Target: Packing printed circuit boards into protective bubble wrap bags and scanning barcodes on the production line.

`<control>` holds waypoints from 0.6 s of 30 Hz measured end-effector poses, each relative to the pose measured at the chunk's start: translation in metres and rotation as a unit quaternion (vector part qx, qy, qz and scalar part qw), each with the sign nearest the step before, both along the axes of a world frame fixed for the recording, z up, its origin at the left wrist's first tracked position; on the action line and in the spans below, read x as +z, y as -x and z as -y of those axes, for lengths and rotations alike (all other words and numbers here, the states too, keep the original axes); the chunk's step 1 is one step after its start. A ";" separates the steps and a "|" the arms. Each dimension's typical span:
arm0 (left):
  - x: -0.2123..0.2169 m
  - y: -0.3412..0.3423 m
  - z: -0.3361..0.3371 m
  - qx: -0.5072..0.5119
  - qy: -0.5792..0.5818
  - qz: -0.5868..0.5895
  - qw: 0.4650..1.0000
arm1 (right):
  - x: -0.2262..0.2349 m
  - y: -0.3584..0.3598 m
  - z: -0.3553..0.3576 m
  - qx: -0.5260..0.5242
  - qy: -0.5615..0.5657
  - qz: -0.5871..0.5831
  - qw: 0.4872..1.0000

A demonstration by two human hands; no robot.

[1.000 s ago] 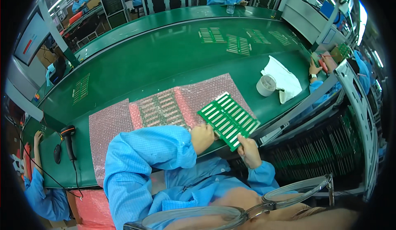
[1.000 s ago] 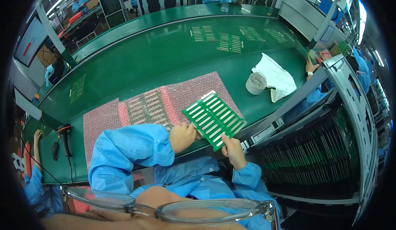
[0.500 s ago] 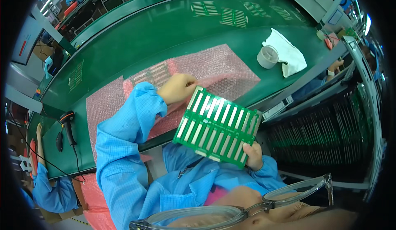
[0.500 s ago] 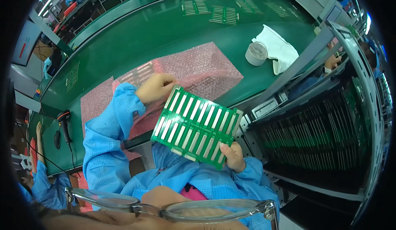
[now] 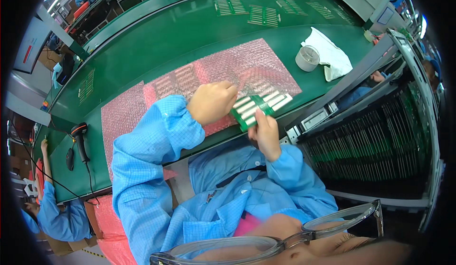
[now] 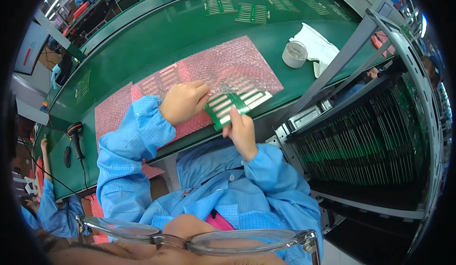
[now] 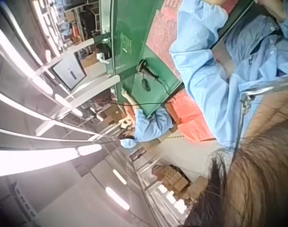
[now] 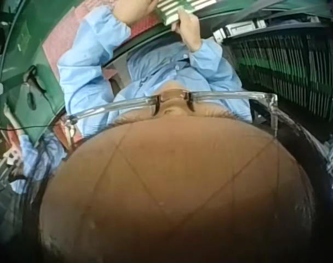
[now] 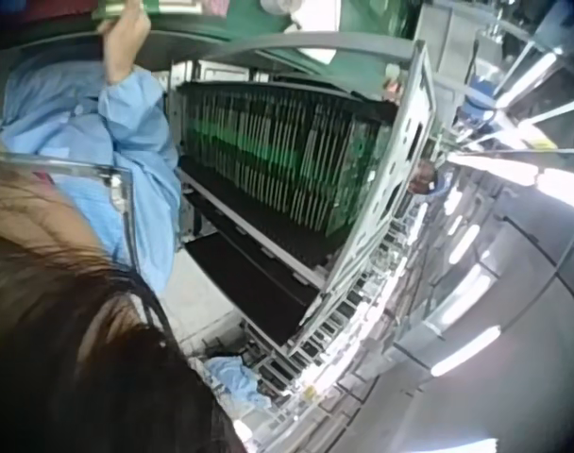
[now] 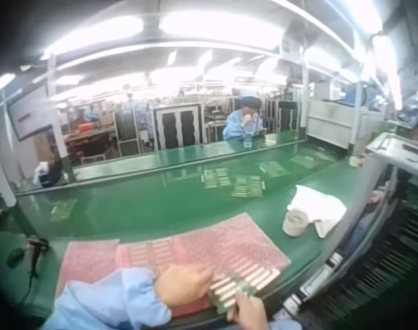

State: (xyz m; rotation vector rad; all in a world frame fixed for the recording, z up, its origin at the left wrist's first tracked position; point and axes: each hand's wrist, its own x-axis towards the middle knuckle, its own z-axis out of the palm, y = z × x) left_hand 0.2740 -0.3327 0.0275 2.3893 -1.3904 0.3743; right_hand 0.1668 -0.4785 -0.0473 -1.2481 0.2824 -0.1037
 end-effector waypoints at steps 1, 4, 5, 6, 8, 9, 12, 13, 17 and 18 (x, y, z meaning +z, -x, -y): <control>-0.002 0.000 0.000 0.002 0.001 0.001 1.000 | 0.000 -0.016 -0.002 0.004 -0.021 0.016 1.000; -0.004 0.001 0.002 0.009 -0.029 0.002 1.000 | -0.028 -0.063 -0.001 -0.012 -0.038 0.037 0.999; -0.004 0.002 0.006 0.002 -0.049 -0.012 0.999 | -0.044 -0.076 0.006 0.021 -0.082 0.038 0.996; -0.005 0.001 0.006 0.000 -0.070 -0.026 0.997 | -0.048 -0.084 0.007 0.059 -0.127 0.038 0.989; 0.000 -0.005 0.008 0.003 -0.081 -0.108 0.991 | -0.052 -0.082 0.010 0.053 -0.130 0.011 0.990; 0.002 -0.011 0.009 0.004 -0.093 -0.191 0.977 | -0.051 -0.081 0.012 0.045 -0.133 -0.017 0.990; -0.028 -0.040 0.024 0.073 0.011 -0.166 0.983 | -0.033 -0.076 0.011 0.035 -0.185 -0.038 0.981; -0.046 -0.048 0.030 0.130 0.111 -0.090 0.981 | -0.029 -0.074 0.009 0.005 -0.195 -0.052 0.980; -0.113 -0.060 0.030 0.246 -0.029 -0.099 0.964 | 0.006 -0.047 0.048 0.236 0.187 -0.106 0.948; -0.109 -0.048 0.036 0.255 -0.043 -0.075 0.963 | 0.013 -0.043 0.067 0.222 0.311 -0.087 0.920</control>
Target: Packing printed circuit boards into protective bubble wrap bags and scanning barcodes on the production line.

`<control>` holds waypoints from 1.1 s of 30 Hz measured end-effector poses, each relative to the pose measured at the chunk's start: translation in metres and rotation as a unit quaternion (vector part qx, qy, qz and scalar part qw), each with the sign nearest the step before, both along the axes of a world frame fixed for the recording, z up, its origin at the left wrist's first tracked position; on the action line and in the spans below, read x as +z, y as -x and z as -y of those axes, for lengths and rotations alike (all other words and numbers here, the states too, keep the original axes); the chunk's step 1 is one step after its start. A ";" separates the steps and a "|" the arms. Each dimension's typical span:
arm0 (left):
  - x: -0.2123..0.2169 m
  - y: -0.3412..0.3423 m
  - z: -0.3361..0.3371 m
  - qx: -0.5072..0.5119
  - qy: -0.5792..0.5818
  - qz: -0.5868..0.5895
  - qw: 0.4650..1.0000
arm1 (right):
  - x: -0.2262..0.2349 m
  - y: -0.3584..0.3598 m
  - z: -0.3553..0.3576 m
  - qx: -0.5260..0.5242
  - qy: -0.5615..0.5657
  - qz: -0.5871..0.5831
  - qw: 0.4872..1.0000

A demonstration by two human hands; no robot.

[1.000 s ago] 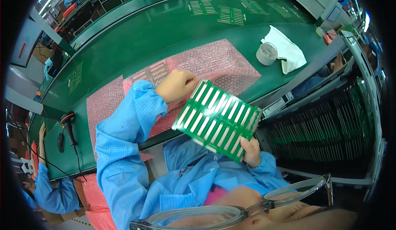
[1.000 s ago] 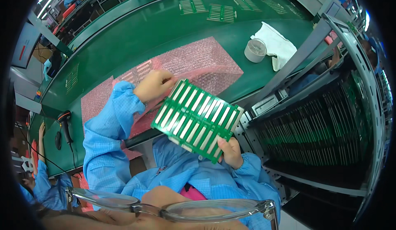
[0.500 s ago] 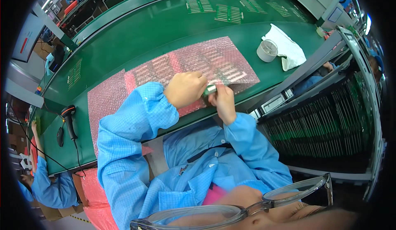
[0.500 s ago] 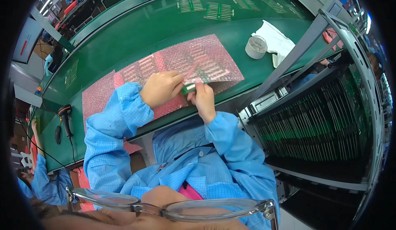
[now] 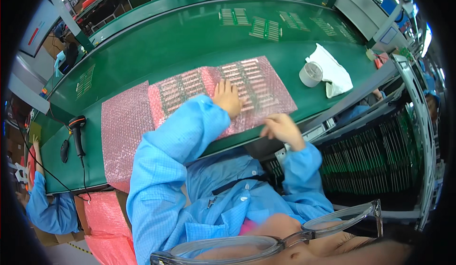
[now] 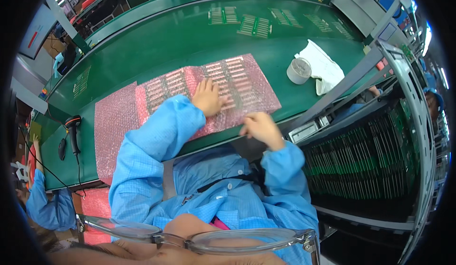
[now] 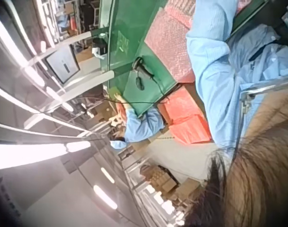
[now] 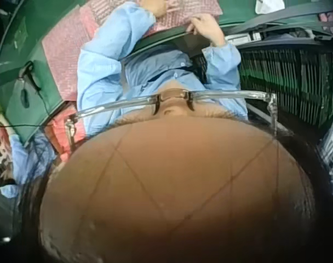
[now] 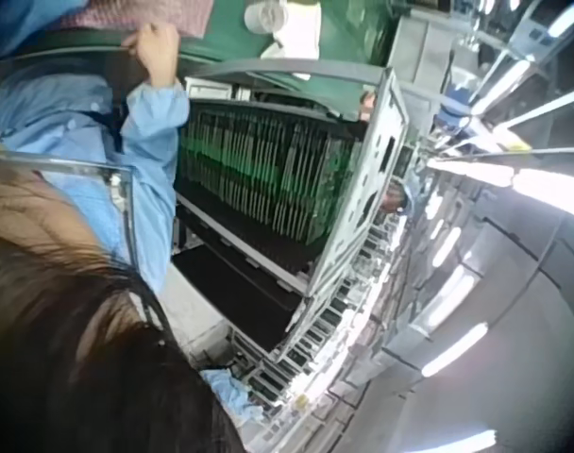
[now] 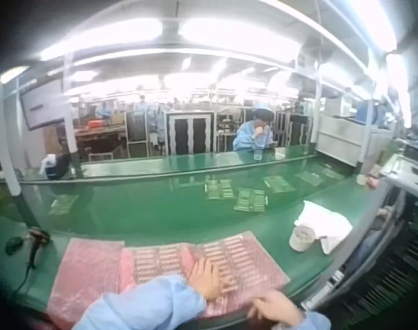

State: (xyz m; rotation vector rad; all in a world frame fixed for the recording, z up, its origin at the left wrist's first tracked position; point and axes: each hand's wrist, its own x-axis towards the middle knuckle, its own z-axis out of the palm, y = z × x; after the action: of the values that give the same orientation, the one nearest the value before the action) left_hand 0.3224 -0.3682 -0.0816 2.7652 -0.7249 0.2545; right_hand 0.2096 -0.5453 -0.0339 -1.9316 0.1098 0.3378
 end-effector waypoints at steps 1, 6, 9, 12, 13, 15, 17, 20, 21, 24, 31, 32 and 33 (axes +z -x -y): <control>0.000 0.007 0.003 0.006 0.002 0.006 1.000 | 0.010 -0.002 0.018 -0.029 -0.005 0.051 0.998; -0.024 0.021 0.058 0.080 -0.009 0.023 0.997 | -0.064 -0.121 0.091 -0.248 0.278 0.278 0.885; -0.015 0.022 0.059 0.116 0.048 -0.032 0.992 | -0.049 -0.154 0.099 -0.137 0.114 -0.025 0.984; -0.019 0.023 0.038 0.106 0.214 -0.093 0.967 | -0.005 -0.150 0.058 -0.074 -0.008 -0.024 0.997; -0.025 0.018 0.028 0.120 0.221 -0.090 0.964 | 0.023 -0.141 0.040 -0.028 -0.162 -0.048 0.985; -0.024 0.010 0.014 0.119 0.659 -0.205 0.714 | 0.060 -0.137 0.033 0.163 -0.319 -0.065 0.932; -0.019 0.016 0.003 -0.018 0.800 -0.208 0.563 | 0.066 -0.147 0.015 0.340 -0.460 -0.096 0.815; -0.017 0.035 0.002 0.005 0.833 -0.217 0.508 | 0.047 -0.190 -0.062 0.184 -0.254 0.175 0.933; -0.015 0.035 0.007 0.010 0.843 -0.222 0.491 | 0.029 -0.208 -0.084 0.170 -0.123 0.251 0.945; -0.014 0.037 0.011 0.024 0.870 -0.220 0.439 | 0.001 -0.236 -0.152 0.227 -0.018 0.299 0.927; -0.018 0.094 0.001 0.044 0.918 -0.240 0.312 | 0.016 -0.246 -0.209 0.268 0.147 0.362 0.880; -0.019 0.103 -0.002 0.048 0.923 -0.245 0.292 | 0.017 -0.240 -0.219 0.276 0.134 0.389 0.868; -0.021 0.118 -0.006 0.050 0.926 -0.255 0.272 | 0.016 -0.238 -0.225 0.277 0.133 0.382 0.872</control>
State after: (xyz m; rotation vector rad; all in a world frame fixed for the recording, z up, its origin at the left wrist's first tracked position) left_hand 0.2046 -0.3621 -0.1028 0.3415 0.1931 0.0378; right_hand 0.4479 -0.3204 -0.0174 -2.2086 -0.9799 -0.1044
